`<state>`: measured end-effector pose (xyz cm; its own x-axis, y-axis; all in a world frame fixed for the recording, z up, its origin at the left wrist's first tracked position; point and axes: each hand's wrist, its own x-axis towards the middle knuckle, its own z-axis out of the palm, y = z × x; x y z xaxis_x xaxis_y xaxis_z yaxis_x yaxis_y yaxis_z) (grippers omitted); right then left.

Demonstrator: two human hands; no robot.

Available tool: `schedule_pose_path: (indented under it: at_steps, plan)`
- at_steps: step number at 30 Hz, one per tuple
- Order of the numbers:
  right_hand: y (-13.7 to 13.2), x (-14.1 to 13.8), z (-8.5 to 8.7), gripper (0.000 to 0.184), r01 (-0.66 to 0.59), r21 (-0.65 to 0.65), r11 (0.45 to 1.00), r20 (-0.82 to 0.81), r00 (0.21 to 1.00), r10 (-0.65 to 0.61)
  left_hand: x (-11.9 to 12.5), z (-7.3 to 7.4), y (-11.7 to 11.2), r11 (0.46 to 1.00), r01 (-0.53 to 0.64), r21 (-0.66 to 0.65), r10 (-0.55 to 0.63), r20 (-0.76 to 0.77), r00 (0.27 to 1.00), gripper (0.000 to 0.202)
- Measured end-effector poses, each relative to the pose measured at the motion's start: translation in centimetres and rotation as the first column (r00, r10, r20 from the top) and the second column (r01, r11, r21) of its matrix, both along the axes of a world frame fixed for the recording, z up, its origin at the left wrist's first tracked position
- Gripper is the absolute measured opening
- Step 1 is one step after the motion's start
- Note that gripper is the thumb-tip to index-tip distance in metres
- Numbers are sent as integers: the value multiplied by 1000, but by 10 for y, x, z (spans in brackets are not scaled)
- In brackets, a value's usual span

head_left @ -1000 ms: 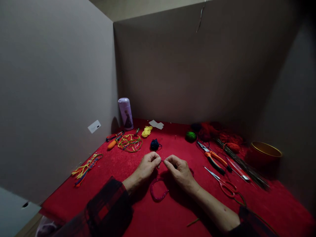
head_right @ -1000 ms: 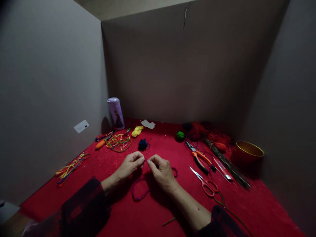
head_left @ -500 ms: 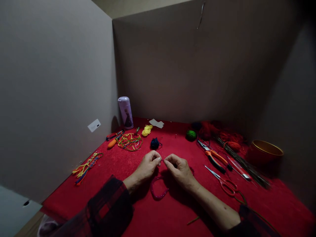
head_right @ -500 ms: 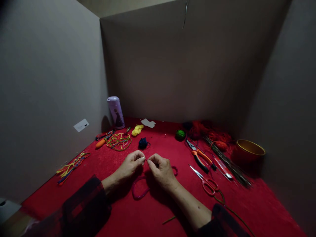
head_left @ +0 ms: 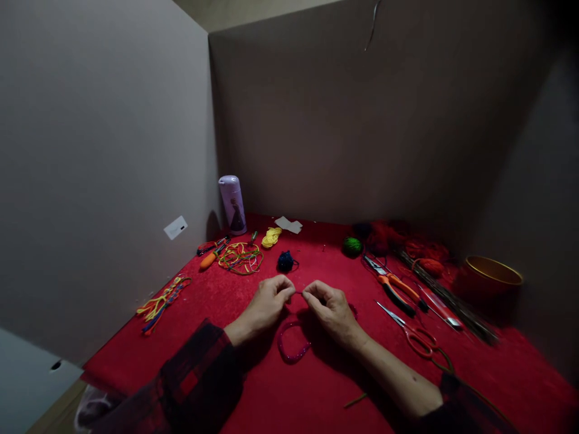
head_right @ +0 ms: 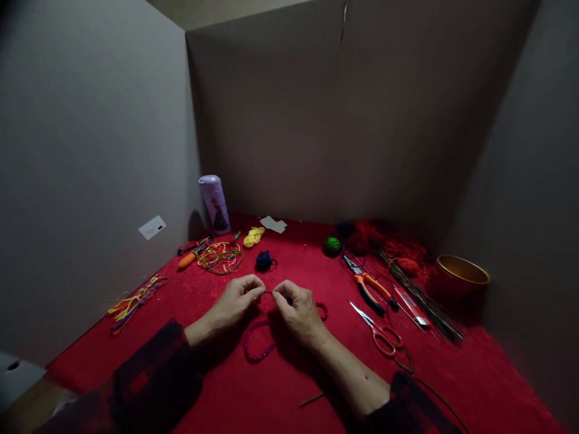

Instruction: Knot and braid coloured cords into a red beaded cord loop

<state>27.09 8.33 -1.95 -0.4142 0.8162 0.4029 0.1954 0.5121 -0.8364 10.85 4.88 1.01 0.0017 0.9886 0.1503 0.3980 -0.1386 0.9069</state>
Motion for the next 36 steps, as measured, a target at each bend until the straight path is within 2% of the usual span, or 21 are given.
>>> schedule_pose_path:
  at_steps: [2, 4, 6, 8, 9, 11, 14, 18, 21, 23, 25, 26, 28, 29, 30, 33, 36]
  plan:
    - [0, 0, -1, 19, 12, -8, 1000, -6, 1000, -12, -18, 14, -10, 995, -29, 94, 47, -197, 979, 16]
    - [0, -1, -2, 19, 21, -16, 1000, -13, 1000, -21, -49, 30, -22, 978, -109, 179, 166, -347, 923, 17]
    - [0, -1, -2, 19, 21, -15, 1000, -15, 1000, -21, -90, 43, -36, 952, -213, 220, 295, -468, 833, 19]
    - [1, -2, -2, 19, 22, -11, 1000, -14, 1000, -22, -132, 50, -50, 891, -379, 248, 452, -556, 698, 21]
    - [1, -2, -2, 19, 24, -12, 1000, -12, 1000, -24, -151, 51, -57, 863, -445, 238, 492, -598, 633, 22]
    - [1, -2, -2, 18, 28, -15, 999, -8, 1000, -29, -181, 46, -69, 813, -555, 175, 508, -679, 530, 25]
    - [1, -1, -2, 18, 40, -17, 999, 1, 999, -40, -203, 29, -83, 803, -585, 116, 458, -747, 481, 26]
    - [1, -1, -2, 18, 42, -11, 999, 14, 999, -42, -205, 6, -88, 841, -515, 164, 419, -800, 430, 29]
    - [0, -1, -2, 18, 30, -20, 999, 18, 999, -30, -205, -4, -85, 827, -520, 215, 450, -807, 383, 30]
    - [0, -1, -1, 18, 27, -22, 999, 18, 999, -27, -206, -6, -83, 809, -539, 234, 480, -793, 376, 30]
    - [0, -1, -1, 18, 25, -25, 999, 17, 1000, -24, -206, -5, -83, 783, -582, 219, 529, -727, 438, 28]
    - [0, -1, -1, 18, 24, -27, 999, 17, 1000, -24, -204, -3, -82, 766, -616, 182, 564, -651, 509, 25]
    - [0, -1, -1, 17, 21, -28, 999, 19, 1000, -20, -195, 3, -83, 742, -670, 27, 628, -379, 680, 25]
    - [0, -1, -2, 17, 21, -26, 999, 19, 1000, -20, -189, 6, -84, 741, -667, -75, 643, -206, 738, 29]
    - [0, -1, -2, 17, 22, -23, 999, 20, 1000, -21, -181, 10, -84, 748, -641, -171, 645, -39, 763, 33]
    - [0, -1, -1, 18, 25, -19, 1000, 20, 999, -25, -153, 21, -86, 793, -497, -352, 598, 295, 746, 39]
    - [0, -1, -1, 18, 21, -22, 1000, 19, 1000, -20, -127, 28, -87, 855, -355, -379, 511, 493, 705, 34]
